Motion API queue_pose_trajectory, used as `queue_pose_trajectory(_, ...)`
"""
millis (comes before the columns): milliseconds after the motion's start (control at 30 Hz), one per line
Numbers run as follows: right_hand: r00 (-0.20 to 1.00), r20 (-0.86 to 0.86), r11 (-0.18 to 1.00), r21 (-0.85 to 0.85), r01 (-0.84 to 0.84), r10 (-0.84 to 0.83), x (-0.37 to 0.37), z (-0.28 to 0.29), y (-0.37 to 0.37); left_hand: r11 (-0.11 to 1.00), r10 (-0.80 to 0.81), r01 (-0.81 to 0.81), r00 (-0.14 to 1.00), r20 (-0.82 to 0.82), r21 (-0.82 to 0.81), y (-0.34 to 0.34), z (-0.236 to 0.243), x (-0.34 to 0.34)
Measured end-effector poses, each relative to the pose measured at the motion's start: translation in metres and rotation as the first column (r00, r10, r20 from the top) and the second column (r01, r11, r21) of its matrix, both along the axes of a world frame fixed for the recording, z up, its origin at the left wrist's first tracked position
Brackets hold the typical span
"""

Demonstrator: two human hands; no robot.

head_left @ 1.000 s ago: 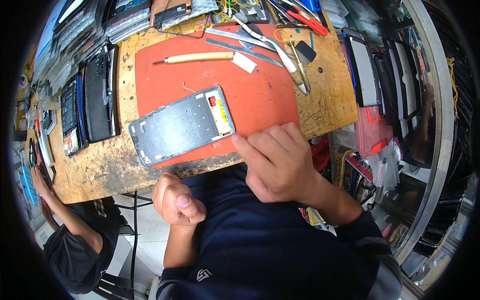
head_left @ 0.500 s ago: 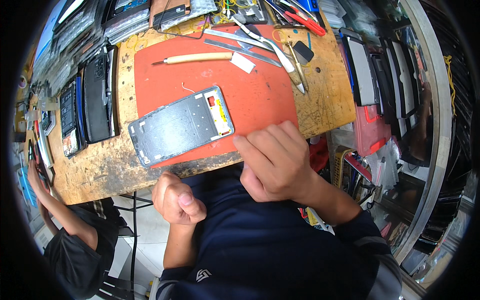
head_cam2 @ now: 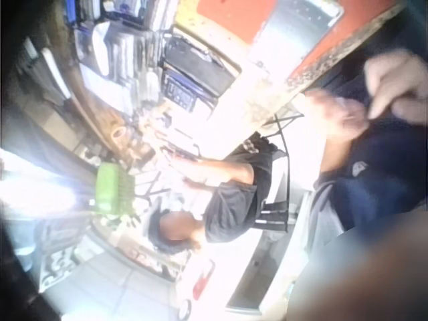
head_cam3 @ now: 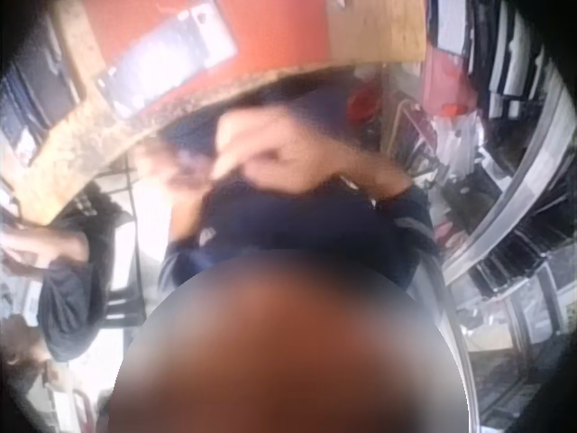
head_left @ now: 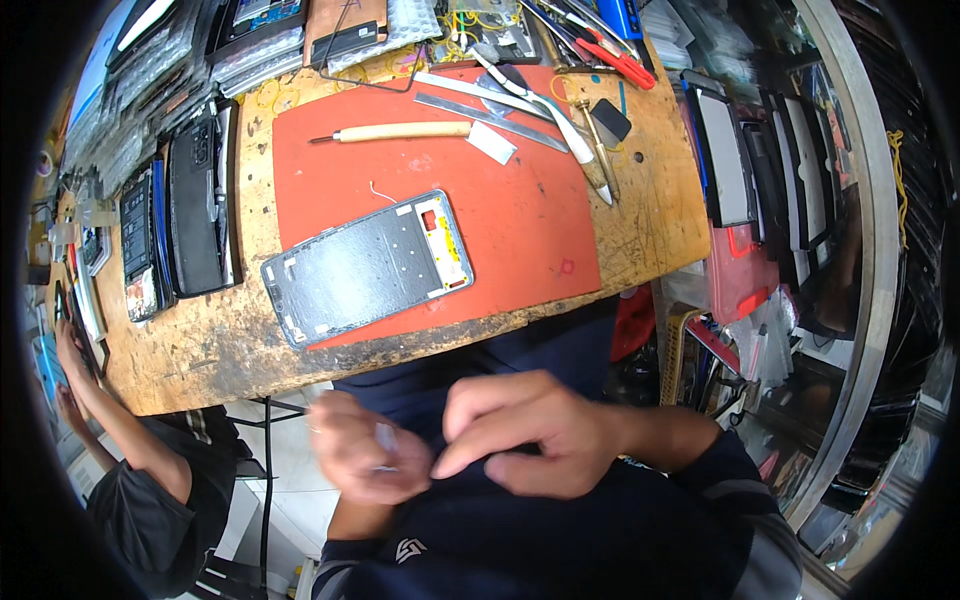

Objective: The person applies adhesive along the edges of a smartphone back cover using a syringe, wipes excess adhesive, and then secures the back cover with rubber bands. The person handles the phone and tools on a cluttered workbench.

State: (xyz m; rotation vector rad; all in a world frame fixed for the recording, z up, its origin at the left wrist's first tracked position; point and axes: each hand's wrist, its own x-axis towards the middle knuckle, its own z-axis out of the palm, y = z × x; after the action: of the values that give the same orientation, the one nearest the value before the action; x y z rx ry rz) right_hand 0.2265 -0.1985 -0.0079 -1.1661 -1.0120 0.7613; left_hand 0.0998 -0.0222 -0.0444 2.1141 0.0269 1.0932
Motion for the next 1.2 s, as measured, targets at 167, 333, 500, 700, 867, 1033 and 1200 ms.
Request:
queue_pose_trajectory(167, 0.585, 0.786, 0.884, -0.112, 0.455, -0.201, 0.058, -0.003, -0.011, 0.847, 0.482, -0.4, 0.855, 0.189, -0.35, 0.05, -0.011, -0.003)
queue_pose_trajectory(333, 0.391, 0.92, 0.871, -0.167, 0.461, -0.031, 0.064, -0.003, -0.004, 0.728, 0.61, -0.521, 0.789, 0.076, -0.446, 0.096, -0.018, -0.004)
queue_pose_trajectory(500, 0.303, 0.952, 0.871, -0.181, 0.456, 0.04, 0.061, -0.006, -0.004, 0.789, 0.57, -0.509, 0.816, 0.1, -0.345, 0.097, -0.023, -0.002)
queue_pose_trajectory(700, 0.238, 0.971, 0.828, -0.147, 0.542, 0.017, 0.064, -0.006, 0.0, 0.792, 0.566, -0.507, 0.819, 0.097, -0.34, 0.096, -0.022, -0.001)
queue_pose_trajectory(867, 0.262, 0.96, 0.831, -0.225, 0.509, 0.1, 0.067, -0.001, 0.002, 0.784, 0.581, -0.526, 0.808, 0.094, -0.329, 0.096, -0.023, -0.001)
queue_pose_trajectory(1033, 0.266, 0.957, 0.831, -0.239, 0.502, 0.115, 0.074, 0.0, 0.004, 0.783, 0.586, -0.537, 0.806, 0.083, -0.313, 0.096, -0.023, 0.0)
queue_pose_trajectory(1200, 0.251, 0.965, 0.81, -0.208, 0.549, 0.078, 0.085, -0.003, 0.008, 0.793, 0.576, -0.533, 0.813, 0.08, -0.296, 0.096, -0.022, -0.001)
